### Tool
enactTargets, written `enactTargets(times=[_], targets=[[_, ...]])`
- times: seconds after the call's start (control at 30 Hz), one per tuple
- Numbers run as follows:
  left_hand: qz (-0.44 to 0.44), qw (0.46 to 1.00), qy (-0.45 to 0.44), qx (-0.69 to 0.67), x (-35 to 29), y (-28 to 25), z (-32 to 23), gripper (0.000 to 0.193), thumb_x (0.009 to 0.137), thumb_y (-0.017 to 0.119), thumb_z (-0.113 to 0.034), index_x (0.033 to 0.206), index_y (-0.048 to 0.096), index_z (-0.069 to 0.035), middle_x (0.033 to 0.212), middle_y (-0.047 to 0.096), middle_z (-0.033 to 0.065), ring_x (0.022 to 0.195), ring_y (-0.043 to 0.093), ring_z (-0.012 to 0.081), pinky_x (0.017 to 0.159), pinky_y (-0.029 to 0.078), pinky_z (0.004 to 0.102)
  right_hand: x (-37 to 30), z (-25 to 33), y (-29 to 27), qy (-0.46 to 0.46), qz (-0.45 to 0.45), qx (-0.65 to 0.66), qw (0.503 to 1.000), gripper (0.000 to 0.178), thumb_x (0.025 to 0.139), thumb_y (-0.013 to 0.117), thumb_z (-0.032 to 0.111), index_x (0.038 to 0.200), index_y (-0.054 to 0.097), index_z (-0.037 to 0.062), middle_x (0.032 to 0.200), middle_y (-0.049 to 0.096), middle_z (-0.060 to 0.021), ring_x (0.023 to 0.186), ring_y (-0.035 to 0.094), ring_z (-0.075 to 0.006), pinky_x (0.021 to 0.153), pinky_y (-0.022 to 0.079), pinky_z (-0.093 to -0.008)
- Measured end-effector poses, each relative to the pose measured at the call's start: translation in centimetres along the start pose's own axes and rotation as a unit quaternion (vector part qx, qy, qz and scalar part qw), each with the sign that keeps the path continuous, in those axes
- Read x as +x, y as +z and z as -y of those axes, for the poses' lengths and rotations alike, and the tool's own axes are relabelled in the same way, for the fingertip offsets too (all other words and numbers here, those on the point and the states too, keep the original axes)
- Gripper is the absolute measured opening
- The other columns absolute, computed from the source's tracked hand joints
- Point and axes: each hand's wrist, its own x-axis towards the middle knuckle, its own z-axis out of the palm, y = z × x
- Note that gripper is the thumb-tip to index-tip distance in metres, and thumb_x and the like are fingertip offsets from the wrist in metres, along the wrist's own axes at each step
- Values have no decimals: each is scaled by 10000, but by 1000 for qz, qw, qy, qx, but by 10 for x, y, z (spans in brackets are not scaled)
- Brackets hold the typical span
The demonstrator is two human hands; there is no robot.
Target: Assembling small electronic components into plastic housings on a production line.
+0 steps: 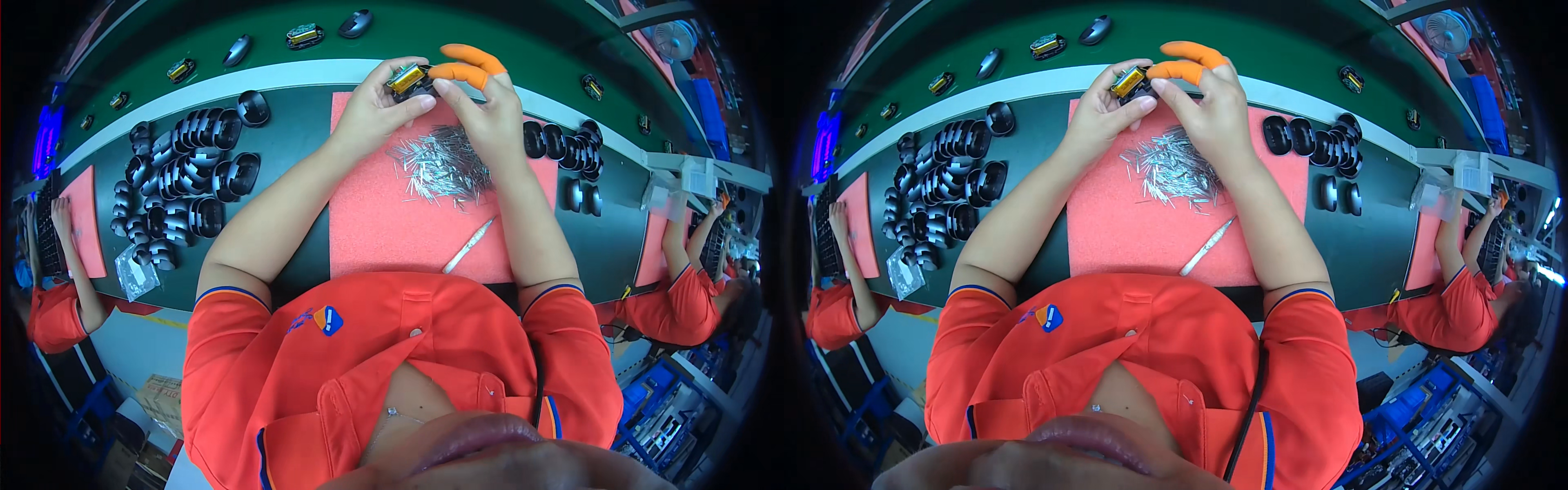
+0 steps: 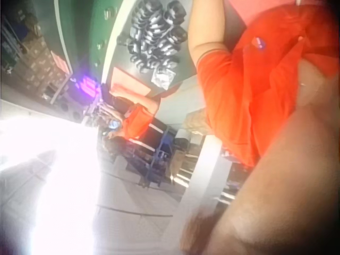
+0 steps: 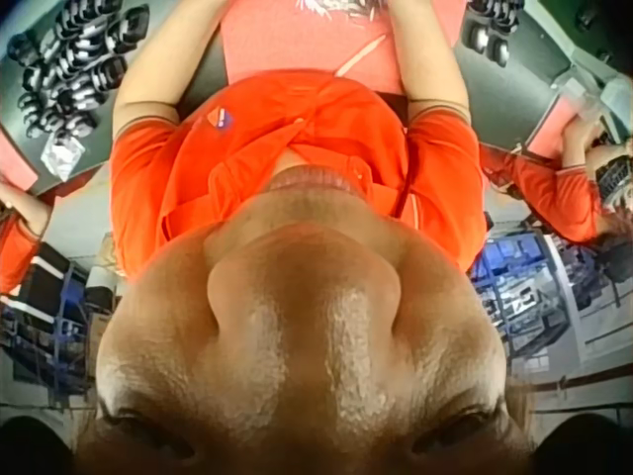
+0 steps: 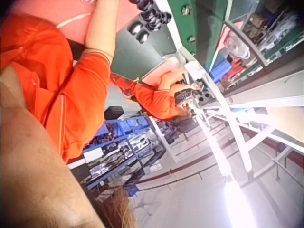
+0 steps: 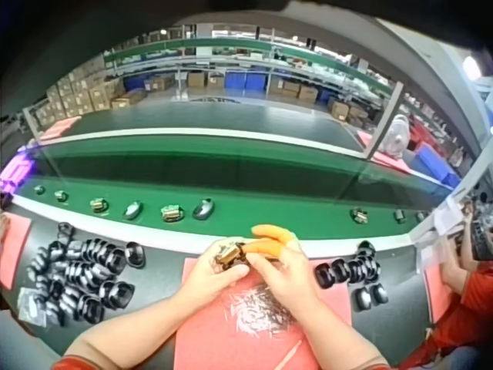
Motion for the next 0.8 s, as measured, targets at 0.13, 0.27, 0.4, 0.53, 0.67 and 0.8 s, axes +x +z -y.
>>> enactTargets(times=[0.13,0.27,0.4,0.53,0.67,0.8], targets=[[-3,1000,-12,-3,-2,-2,-1,508,829,705,-119,1271,463,-53,987,559,35,689,533,63,596,468,205,-6,0,12,-26,-84,-52,995,195,809,685,100,1001,706,76,1119,624,-71,1000,558,-197,883,443,-313],[-5,1000,-26,-15,-3,-1,-3,522,825,710,-121,1278,464,-45,989,561,37,664,520,60,588,469,203,-2,-2,8,-81,-63,-79,992,203,807,684,98,1008,703,69,1109,629,-80,998,562,-204,883,445,-311],[-4,1000,-24,-14,-2,-2,0,523,826,704,-97,1281,456,-27,1037,571,52,758,564,74,671,500,210,-2,0,9,-117,-56,-67,989,231,772,681,50,1002,692,41,1087,644,-87,960,572,-254,837,464,-337],[-41,998,46,7,2,1,9,492,827,687,-50,1263,465,-2,1106,580,78,965,583,111,836,499,242,-8,4,14,-62,-36,-11,997,239,855,612,60,1085,668,26,1160,619,-101,1067,563,-238,928,429,-317],[-71,995,65,32,2,1,13,449,822,685,-37,1227,496,9,1113,586,84,1000,583,118,871,493,257,-13,0,20,-64,-40,-23,997,242,863,611,72,1095,663,23,1171,614,-107,1072,563,-240,932,429,-321],[-83,995,42,33,1,2,11,443,817,691,-39,1217,507,5,1101,593,84,1006,582,118,872,492,251,-10,-7,21,-111,-25,-69,991,256,855,614,76,1103,659,34,1176,612,-109,1069,561,-261,932,429,-333]])
